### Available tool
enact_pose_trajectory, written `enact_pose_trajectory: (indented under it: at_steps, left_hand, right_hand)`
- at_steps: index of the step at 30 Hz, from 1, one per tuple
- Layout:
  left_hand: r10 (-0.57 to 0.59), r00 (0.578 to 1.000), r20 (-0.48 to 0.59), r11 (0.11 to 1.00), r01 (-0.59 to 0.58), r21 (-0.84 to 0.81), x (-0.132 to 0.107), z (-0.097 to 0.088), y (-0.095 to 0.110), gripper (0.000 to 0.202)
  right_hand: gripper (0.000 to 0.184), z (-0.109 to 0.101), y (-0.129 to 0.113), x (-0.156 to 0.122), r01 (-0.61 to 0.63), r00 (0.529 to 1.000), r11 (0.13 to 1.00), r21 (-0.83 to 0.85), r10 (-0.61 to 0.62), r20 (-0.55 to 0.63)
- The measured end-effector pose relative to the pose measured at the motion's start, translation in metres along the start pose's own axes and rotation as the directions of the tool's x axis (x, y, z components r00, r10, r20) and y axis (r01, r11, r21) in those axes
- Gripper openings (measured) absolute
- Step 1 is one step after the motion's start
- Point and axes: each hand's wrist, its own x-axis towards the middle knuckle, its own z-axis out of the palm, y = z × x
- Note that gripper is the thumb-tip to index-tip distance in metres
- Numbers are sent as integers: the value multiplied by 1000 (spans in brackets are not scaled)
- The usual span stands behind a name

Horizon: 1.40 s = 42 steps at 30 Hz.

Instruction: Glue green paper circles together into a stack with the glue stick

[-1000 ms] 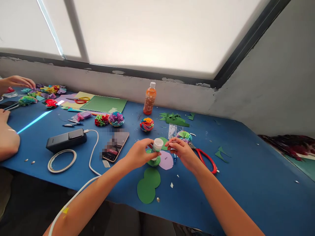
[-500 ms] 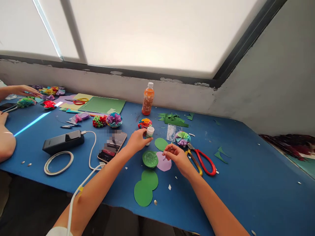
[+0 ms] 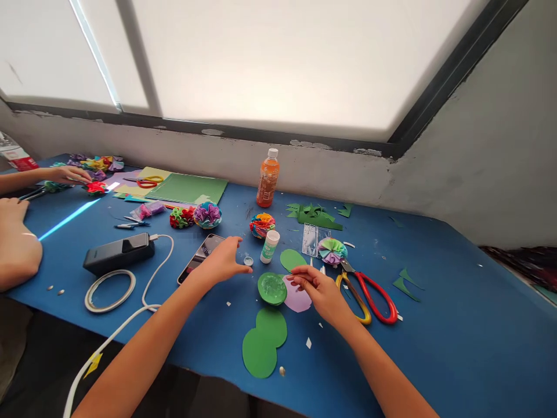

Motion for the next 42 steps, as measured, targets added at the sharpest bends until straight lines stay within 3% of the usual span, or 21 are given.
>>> enact_pose_trajectory:
  at_steps: [4,8,15,21,26,30,35,42]
  left_hand:
    - [-35,999,31,997,33,66,1,17,-4,48]
    - [-31,999,40,998,29,64,6,26,-1,26]
    - [51,997,60,993,-44,-112,-6,-3,3,23]
    - [176,971,161,866,-75,-494,-6,-16,4,29]
    - [230,950,210,762,-41,-646,-6,-16,4,34]
    - [255,947,195,723,-53,-688,-7,-16,4,33]
    - [278,939,202,719,-64,-692,-9,-16,5,28]
    - [303,924,235,658,-25,-753,-10,-12,6,29]
  right_hand:
    - [19,4,1,-3,112,993,954,-277,-120,-12]
    - [22,6,1,-5,148,986,902,-404,-168,-14]
    - [21,15,-15,-5,247,958,831,-499,-286,-3]
    - [23,18,-38,21,441,829,550,-710,-553,87]
    - [29,24,-42,35,490,781,390,-780,-594,193]
    - [32,27,-39,34,486,800,368,-792,-552,235]
    - [33,29,-42,31,426,830,388,-817,-526,183]
    - [33,33,-46,26,425,771,331,-842,-619,146]
